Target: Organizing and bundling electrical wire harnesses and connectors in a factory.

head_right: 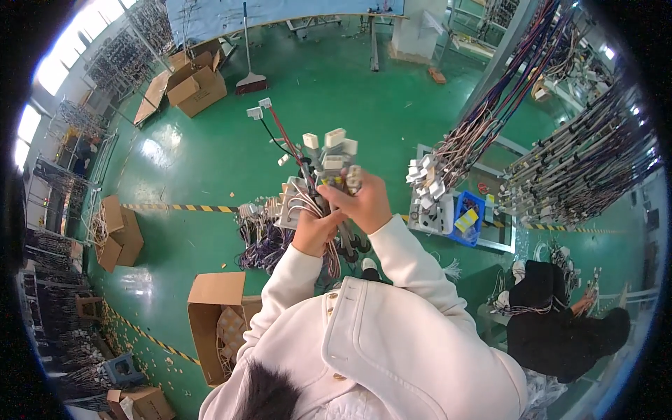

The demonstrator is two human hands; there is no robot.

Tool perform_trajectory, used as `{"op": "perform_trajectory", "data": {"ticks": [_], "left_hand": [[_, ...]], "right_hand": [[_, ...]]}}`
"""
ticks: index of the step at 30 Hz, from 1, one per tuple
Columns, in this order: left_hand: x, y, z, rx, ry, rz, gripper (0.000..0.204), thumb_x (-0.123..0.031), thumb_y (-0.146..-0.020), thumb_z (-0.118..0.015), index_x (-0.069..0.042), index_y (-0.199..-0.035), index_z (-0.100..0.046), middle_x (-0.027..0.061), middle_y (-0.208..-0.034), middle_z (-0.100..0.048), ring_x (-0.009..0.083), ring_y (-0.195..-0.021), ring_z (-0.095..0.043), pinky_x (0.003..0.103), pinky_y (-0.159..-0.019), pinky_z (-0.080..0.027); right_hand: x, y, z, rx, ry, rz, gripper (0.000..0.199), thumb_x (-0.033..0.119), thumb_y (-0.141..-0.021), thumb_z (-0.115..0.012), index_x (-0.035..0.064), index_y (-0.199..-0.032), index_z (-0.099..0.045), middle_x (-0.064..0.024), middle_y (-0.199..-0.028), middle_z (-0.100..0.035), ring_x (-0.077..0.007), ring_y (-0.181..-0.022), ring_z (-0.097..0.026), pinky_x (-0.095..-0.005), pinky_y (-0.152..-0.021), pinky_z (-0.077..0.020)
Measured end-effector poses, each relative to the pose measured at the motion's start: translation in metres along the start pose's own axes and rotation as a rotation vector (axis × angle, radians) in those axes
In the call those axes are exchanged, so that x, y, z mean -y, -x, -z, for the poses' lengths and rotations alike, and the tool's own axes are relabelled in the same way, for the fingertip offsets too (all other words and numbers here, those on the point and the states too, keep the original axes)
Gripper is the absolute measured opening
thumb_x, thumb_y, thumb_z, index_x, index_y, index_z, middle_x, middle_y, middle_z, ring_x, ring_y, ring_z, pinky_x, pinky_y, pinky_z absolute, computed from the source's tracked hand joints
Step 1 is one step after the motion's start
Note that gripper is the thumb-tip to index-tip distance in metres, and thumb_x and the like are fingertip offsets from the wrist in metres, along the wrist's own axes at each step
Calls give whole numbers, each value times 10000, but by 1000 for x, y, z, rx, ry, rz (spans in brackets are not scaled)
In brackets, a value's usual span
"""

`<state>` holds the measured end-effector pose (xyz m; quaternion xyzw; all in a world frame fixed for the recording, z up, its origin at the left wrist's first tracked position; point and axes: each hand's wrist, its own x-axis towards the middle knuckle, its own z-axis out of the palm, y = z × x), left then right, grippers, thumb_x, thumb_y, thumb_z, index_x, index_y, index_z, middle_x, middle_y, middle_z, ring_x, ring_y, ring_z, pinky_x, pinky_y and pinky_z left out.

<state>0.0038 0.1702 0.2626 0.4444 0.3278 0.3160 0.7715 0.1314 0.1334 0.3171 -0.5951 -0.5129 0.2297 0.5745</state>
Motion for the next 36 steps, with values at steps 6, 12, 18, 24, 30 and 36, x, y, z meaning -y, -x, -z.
{"op": "perform_trajectory", "data": {"ticks": [6,12,18,24,30,36], "left_hand": [[5,2,0,14,192,5,287,-218,-854,-710,-13,-1020,-596,-61,-630,-505,12,-424,-351,194,-373,-229],[9,-3,-11,-57,209,-85,222,-142,-827,-724,-33,-979,-604,-60,-639,-512,19,-426,-380,184,-362,-243],[7,-4,-10,-51,203,-82,190,-238,-914,-629,-50,-927,-608,-54,-605,-490,28,-405,-372,190,-355,-250],[11,-10,-1,3,150,48,215,-288,-927,-607,-75,-894,-604,-56,-540,-440,38,-389,-346,207,-345,-231],[15,-12,-9,-35,108,36,163,-249,-937,-597,-99,-884,-563,-50,-545,-445,56,-386,-369,223,-348,-243],[22,-15,-10,30,135,59,274,-305,-927,-610,-100,-771,-515,-27,-498,-456,80,-365,-383,246,-355,-260]], "right_hand": [[-10,-4,0,-55,-174,-176,354,262,-754,-794,-10,-890,-613,-22,-664,-616,-61,-566,-544,-229,-490,-429],[-19,5,-11,-204,61,-41,400,263,-706,-816,19,-843,-530,-14,-609,-558,-82,-501,-504,-250,-473,-429],[-19,2,-8,-112,25,52,286,209,-735,-769,10,-759,-565,-53,-589,-590,-127,-477,-543,-280,-473,-445],[-16,-9,3,-153,16,16,266,244,-815,-690,0,-755,-605,-70,-601,-600,-135,-518,-558,-290,-498,-434],[-18,-17,-7,-180,128,132,257,243,-882,-621,1,-963,-587,-110,-771,-626,-189,-665,-591,-324,-618,-467],[-31,-19,-16,-265,-56,10,248,205,-897,-610,-11,-1008,-564,-96,-830,-638,-196,-708,-591,-315,-663,-470]]}}
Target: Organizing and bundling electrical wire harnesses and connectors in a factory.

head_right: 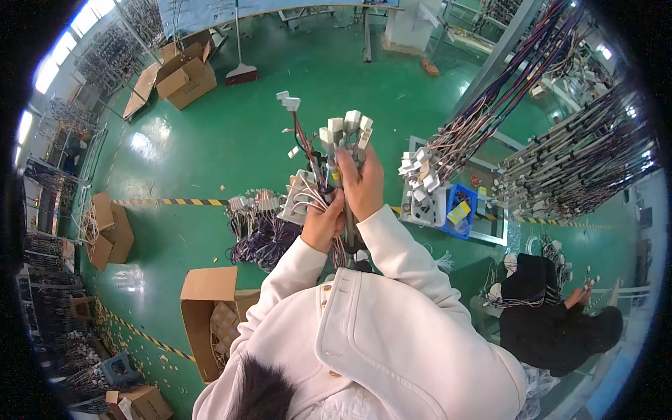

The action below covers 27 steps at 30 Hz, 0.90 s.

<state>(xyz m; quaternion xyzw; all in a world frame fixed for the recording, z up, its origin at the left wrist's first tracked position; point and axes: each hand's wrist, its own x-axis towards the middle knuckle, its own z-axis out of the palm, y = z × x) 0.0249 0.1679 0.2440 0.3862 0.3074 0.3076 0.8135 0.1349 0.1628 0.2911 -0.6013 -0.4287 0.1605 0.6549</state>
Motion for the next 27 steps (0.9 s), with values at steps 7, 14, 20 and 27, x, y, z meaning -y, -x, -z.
{"op": "perform_trajectory", "data": {"ticks": [7,14,20,27], "left_hand": [[-5,4,-3,57,-203,-231,240,-289,-931,-607,-76,-842,-545,-41,-519,-432,59,-391,-363,237,-365,-246],[-3,-7,16,102,-181,-110,175,-214,-949,-570,-54,-1015,-537,-24,-711,-516,58,-561,-442,216,-471,-331],[-14,-16,22,-19,68,-14,104,-148,-944,-555,-61,-1001,-558,-54,-600,-459,46,-439,-390,215,-391,-267],[-54,-16,36,203,152,0,390,-373,-971,-505,10,-966,-576,-66,-515,-318,37,-406,-249,212,-388,-187]], "right_hand": [[-11,3,1,74,16,26,304,249,-931,-580,-23,-1048,-510,-128,-899,-617,-213,-790,-582,-336,-707,-452],[-10,6,0,410,-251,-145,545,301,-917,-603,-34,-1293,-395,-136,-1199,-528,-183,-1096,-502,-306,-947,-389],[-14,-11,5,616,-106,-70,891,279,-813,-731,-9,-1444,-171,-164,-1285,-445,-218,-1105,-524,-344,-963,-416],[-52,45,13,750,-46,-73,435,243,-885,-648,-2,-1197,-469,-79,-918,-605,-155,-804,-586,-277,-720,-479]]}}
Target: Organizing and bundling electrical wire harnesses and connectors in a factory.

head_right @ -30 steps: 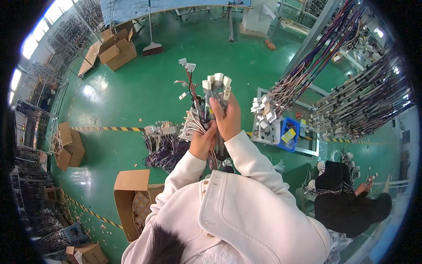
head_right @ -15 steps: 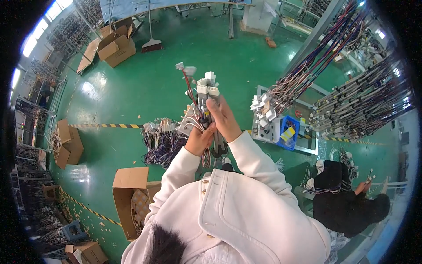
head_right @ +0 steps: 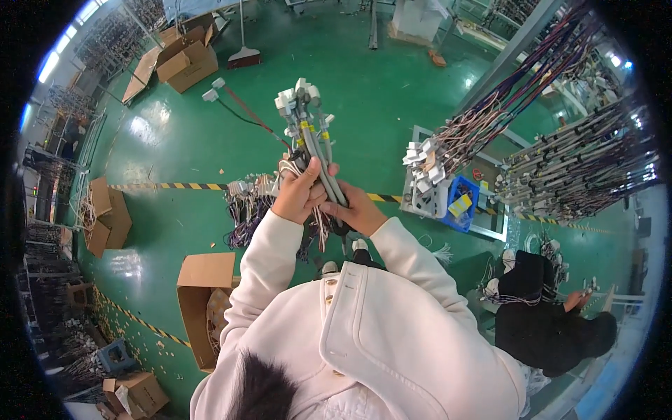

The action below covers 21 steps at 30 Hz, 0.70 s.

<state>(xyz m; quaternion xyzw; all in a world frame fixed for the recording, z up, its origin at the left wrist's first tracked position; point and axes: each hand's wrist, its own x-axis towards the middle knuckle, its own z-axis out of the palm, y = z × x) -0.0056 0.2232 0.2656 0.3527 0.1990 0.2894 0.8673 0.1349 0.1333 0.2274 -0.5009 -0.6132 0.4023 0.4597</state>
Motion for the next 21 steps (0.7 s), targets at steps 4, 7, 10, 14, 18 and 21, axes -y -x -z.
{"op": "perform_trajectory", "data": {"ticks": [4,7,10,14,18,21], "left_hand": [[-5,4,-3,16,28,15,369,-366,-969,-509,-15,-1074,-556,-18,-701,-497,23,-451,-257,186,-402,-227],[4,-1,28,-54,125,-73,374,-259,-943,-572,-52,-1243,-489,117,-1272,-552,1,-484,-254,157,-412,-255],[5,0,39,-40,164,-139,500,-192,-904,-620,-35,-1334,-419,160,-1365,-483,-7,-479,-245,150,-424,-261],[25,-5,48,-22,245,-177,711,-335,-811,-735,-26,-1349,-386,151,-1356,-486,3,-489,-274,161,-426,-265],[40,-9,28,-45,144,-298,659,-309,-782,-758,-49,-1292,-432,128,-1189,-588,67,-638,-543,189,-496,-423],[44,-4,7,-260,18,-328,555,-172,-746,-789,-3,-1190,-503,137,-1090,-622,176,-791,-647,274,-736,-534]], "right_hand": [[5,4,-8,-146,15,-55,336,229,-928,-574,-4,-1154,-486,-95,-819,-581,-167,-654,-559,-304,-602,-466],[19,3,9,-240,120,-184,265,244,-952,-527,5,-1062,-504,-81,-691,-558,-165,-552,-551,-316,-526,-446],[29,3,30,-299,238,-219,267,273,-965,-488,11,-1016,-509,-109,-643,-565,-233,-537,-576,-354,-517,-438],[51,9,17,-207,521,-152,285,276,-957,-487,-1,-1020,-488,-204,-697,-601,-405,-656,-604,-468,-577,-460],[31,16,-13,-120,608,-228,250,191,-906,-545,-10,-1020,-447,-267,-740,-587,-463,-690,-579,-517,-579,-430],[21,18,-12,-51,663,-167,285,192,-905,-526,-47,-1019,-420,-261,-693,-593,-442,-657,-588,-519,-573,-454]]}}
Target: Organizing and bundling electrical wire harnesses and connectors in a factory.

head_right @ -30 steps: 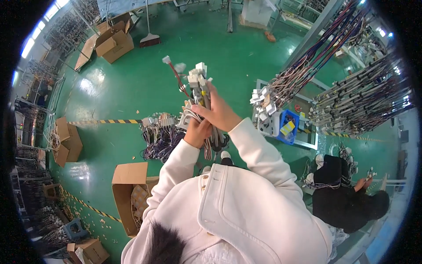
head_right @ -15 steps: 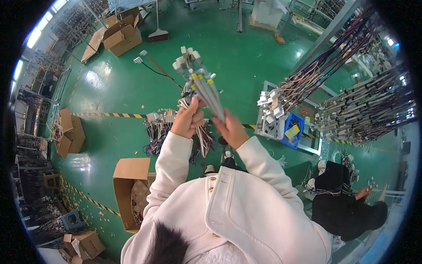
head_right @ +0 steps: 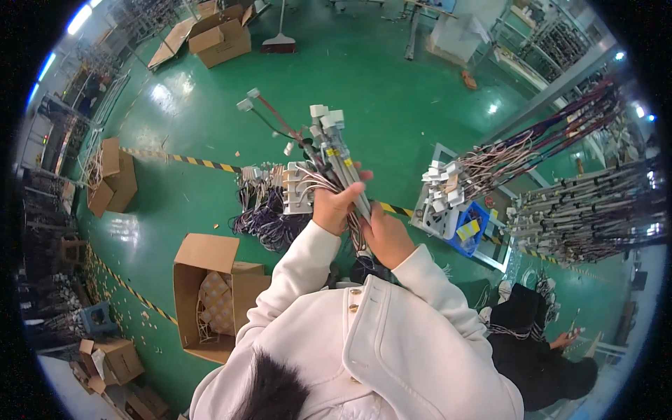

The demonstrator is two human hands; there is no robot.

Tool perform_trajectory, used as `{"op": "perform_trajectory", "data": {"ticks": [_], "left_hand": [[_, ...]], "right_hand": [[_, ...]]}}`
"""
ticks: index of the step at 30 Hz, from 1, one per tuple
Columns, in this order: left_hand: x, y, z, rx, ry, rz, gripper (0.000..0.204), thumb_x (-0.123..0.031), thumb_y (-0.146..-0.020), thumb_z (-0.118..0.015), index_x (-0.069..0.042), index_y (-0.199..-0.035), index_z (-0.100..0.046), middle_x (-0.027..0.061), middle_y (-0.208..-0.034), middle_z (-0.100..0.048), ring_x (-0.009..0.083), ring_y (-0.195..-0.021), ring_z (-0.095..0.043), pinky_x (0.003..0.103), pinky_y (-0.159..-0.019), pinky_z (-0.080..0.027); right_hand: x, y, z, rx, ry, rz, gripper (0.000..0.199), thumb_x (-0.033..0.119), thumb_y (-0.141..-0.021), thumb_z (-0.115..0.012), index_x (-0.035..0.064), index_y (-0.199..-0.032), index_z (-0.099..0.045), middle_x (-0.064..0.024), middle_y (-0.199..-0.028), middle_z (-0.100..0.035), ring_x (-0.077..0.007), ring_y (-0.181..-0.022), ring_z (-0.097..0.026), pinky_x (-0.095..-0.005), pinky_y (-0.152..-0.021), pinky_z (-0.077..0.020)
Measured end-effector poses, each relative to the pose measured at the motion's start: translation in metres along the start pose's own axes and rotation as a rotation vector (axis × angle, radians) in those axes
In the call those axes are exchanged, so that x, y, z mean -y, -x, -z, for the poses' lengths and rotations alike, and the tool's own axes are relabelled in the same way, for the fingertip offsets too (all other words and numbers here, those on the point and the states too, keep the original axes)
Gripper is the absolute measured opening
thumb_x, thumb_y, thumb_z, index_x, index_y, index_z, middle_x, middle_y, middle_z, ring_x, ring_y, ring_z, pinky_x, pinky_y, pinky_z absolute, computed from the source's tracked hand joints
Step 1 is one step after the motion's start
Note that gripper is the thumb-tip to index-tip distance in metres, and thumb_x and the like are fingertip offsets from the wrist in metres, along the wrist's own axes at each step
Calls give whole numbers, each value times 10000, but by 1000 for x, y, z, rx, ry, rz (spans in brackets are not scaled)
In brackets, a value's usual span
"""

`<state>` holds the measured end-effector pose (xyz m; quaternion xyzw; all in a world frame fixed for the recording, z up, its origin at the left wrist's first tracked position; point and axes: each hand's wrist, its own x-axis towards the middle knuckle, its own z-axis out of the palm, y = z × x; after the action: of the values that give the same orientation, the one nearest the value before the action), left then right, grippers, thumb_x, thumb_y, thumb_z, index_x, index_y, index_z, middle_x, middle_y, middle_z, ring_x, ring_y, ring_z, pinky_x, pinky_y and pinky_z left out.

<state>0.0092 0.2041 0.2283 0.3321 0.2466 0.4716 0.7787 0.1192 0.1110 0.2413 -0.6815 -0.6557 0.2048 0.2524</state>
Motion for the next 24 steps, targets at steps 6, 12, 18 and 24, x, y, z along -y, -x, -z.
{"op": "perform_trajectory", "data": {"ticks": [6,12,18,24], "left_hand": [[1,0,6,-55,-148,37,208,-84,-811,-704,24,-966,-618,65,-863,-678,136,-776,-644,258,-661,-510],[-4,0,10,-63,-232,80,175,-99,-813,-700,33,-900,-625,77,-806,-676,152,-721,-659,281,-657,-525],[-4,2,15,23,-208,14,162,-100,-835,-679,32,-890,-603,77,-804,-669,155,-721,-661,283,-623,-522],[7,2,16,7,-194,39,147,-102,-848,-653,24,-880,-587,76,-734,-653,150,-642,-641,275,-560,-488]], "right_hand": [[-3,-6,10,185,-13,1,265,176,-899,-533,-53,-976,-424,-272,-711,-595,-457,-681,-583,-528,-591,-440],[-9,-10,6,202,-101,15,271,190,-914,-528,-51,-984,-427,-294,-763,-593,-470,-745,-580,-523,-627,-434],[-18,4,-14,99,-145,50,249,204,-925,-537,-11,-1014,-450,-205,-682,-585,-384,-616,-599,-437,-545,-438],[-10,2,-18,192,-312,-128,283,202,-917,-543,-43,-1003,-430,-286,-791,-591,-478,-752,-570,-490,-619,-441]]}}
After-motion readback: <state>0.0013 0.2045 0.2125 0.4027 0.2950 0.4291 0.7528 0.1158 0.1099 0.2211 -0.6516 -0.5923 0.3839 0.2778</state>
